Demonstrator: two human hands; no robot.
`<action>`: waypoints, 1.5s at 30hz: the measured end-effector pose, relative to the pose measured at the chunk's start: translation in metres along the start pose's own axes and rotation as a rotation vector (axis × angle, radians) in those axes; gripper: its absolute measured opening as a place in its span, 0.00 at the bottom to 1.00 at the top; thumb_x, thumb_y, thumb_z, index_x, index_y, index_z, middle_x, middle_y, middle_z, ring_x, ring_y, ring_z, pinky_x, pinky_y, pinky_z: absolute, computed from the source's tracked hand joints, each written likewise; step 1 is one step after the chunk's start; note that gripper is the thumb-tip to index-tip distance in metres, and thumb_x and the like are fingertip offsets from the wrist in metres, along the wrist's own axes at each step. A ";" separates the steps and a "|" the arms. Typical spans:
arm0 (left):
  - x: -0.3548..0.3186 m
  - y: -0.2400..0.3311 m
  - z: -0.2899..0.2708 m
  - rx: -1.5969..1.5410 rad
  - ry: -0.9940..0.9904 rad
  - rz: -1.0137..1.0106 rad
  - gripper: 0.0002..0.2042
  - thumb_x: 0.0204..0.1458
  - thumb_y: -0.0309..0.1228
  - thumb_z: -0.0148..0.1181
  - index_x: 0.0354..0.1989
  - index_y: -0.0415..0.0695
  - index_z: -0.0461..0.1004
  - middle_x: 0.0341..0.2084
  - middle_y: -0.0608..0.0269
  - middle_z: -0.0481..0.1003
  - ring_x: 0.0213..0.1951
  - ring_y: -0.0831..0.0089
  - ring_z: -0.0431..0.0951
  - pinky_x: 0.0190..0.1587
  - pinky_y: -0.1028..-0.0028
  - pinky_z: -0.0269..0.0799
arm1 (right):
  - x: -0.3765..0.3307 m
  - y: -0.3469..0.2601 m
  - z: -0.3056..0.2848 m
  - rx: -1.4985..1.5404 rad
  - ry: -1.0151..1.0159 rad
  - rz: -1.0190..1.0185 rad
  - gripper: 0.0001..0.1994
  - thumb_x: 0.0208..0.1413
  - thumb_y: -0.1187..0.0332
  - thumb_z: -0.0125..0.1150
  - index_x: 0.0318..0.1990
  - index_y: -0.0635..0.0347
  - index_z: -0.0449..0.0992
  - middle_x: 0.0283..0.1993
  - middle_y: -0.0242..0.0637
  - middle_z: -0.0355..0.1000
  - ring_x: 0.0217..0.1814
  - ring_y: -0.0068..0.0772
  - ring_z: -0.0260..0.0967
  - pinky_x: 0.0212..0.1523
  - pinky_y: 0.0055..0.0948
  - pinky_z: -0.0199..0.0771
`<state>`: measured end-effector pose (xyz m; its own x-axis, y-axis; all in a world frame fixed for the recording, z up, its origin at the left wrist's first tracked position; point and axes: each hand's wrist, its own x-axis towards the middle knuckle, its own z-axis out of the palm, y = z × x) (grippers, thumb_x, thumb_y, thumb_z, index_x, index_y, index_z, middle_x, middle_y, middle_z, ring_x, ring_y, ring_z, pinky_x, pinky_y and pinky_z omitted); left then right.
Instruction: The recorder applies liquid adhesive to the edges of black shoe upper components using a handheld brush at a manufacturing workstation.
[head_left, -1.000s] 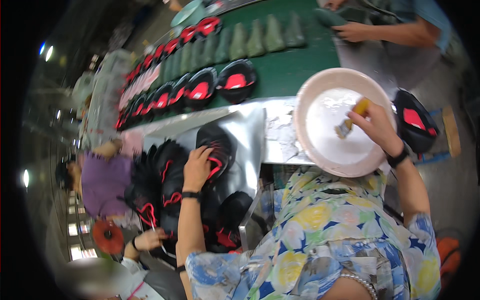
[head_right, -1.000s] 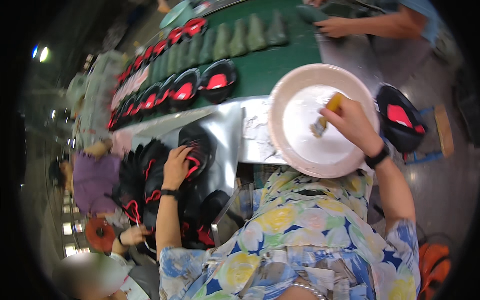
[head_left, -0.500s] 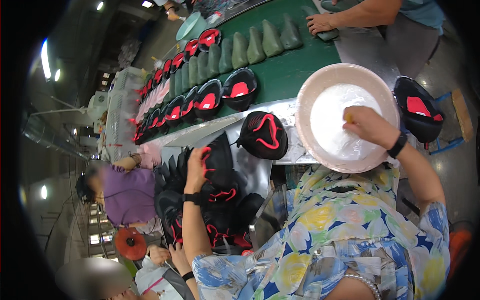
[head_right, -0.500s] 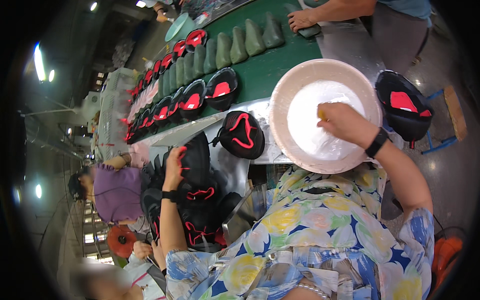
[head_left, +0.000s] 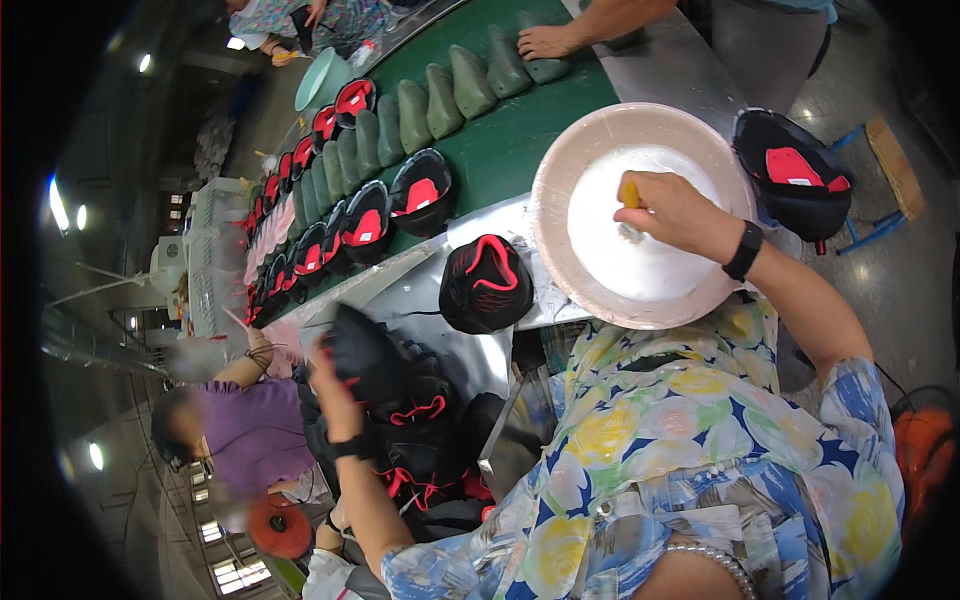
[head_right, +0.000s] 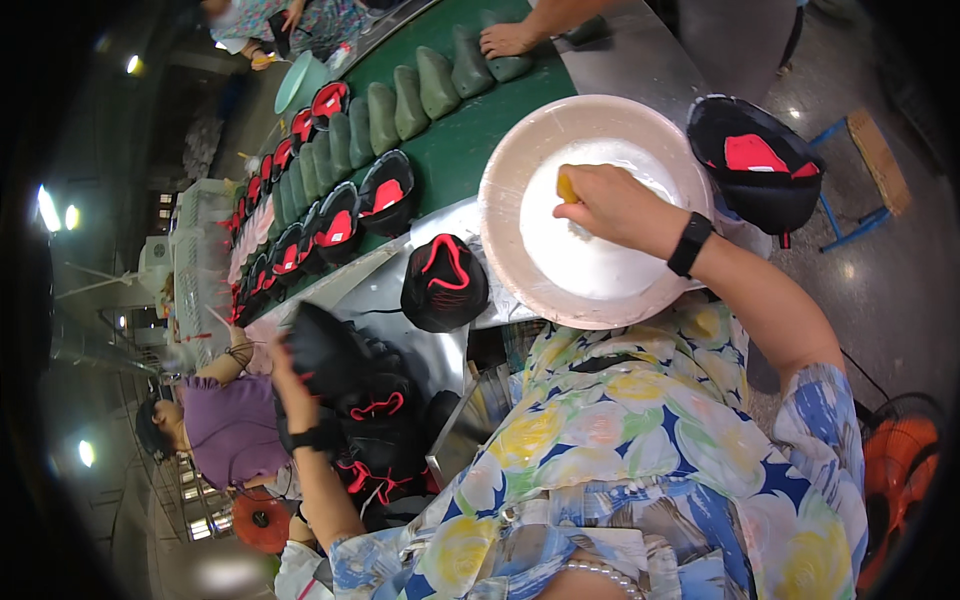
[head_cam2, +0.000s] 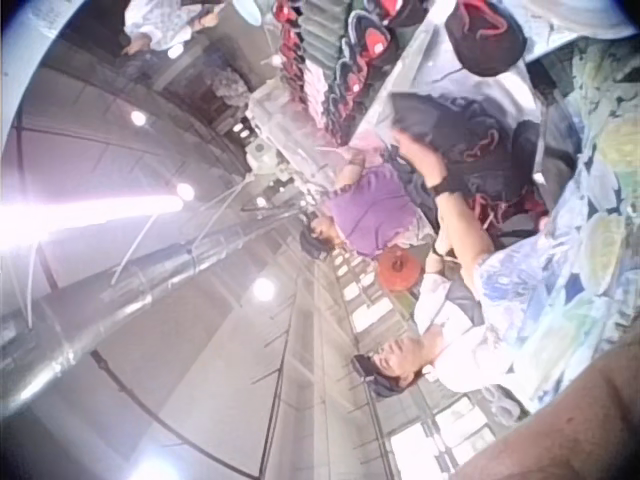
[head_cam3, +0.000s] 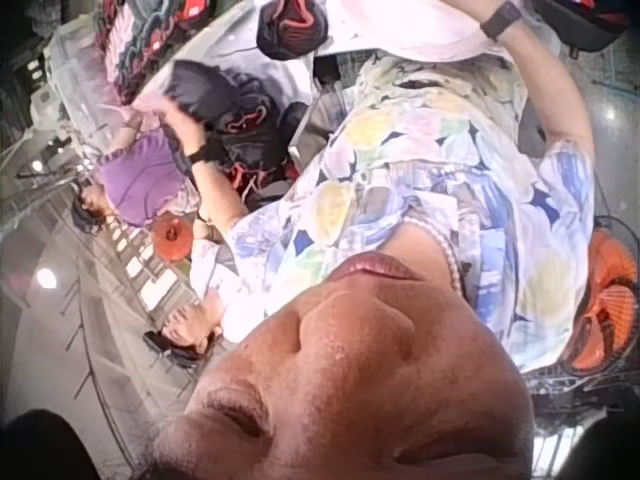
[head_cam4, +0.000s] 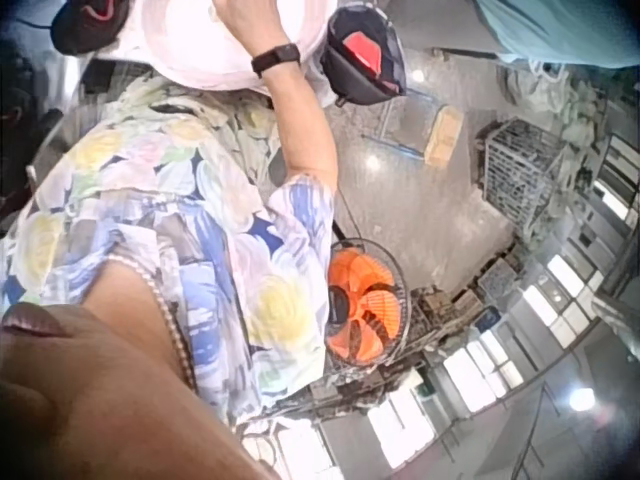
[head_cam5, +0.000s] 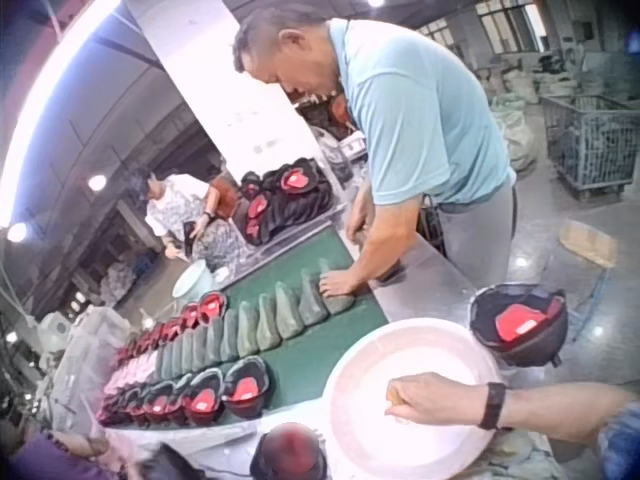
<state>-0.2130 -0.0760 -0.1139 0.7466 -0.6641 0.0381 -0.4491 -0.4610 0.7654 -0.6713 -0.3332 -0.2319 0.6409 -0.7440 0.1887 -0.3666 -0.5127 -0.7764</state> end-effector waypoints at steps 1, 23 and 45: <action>0.026 -0.025 -0.051 -0.036 0.207 0.091 0.22 0.67 0.50 0.42 0.59 0.51 0.72 0.52 0.63 0.74 0.49 0.68 0.77 0.40 0.66 0.76 | 0.004 -0.005 0.009 0.069 0.007 -0.025 0.12 0.56 0.63 0.66 0.35 0.63 0.73 0.31 0.50 0.75 0.34 0.53 0.74 0.37 0.44 0.72; 0.006 0.156 0.193 -0.542 -0.892 0.027 0.22 0.57 0.22 0.64 0.61 0.40 0.71 0.50 0.58 0.78 0.49 0.69 0.80 0.54 0.66 0.78 | 0.025 -0.046 -0.090 0.116 0.206 -0.246 0.13 0.59 0.62 0.66 0.37 0.63 0.72 0.33 0.43 0.76 0.34 0.43 0.75 0.37 0.35 0.72; 0.002 0.132 0.247 -0.606 -0.195 1.109 0.23 0.63 0.31 0.54 0.67 0.39 0.64 0.63 0.50 0.68 0.62 0.59 0.71 0.67 0.60 0.66 | 0.000 -0.066 -0.025 0.535 0.387 0.255 0.17 0.57 0.60 0.67 0.35 0.71 0.78 0.27 0.44 0.78 0.26 0.29 0.77 0.29 0.28 0.75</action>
<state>-0.3920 -0.2829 -0.1715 0.0100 -0.6180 0.7861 -0.4493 0.6995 0.5557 -0.6637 -0.3102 -0.1657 0.2571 -0.9627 0.0845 -0.0280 -0.0948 -0.9951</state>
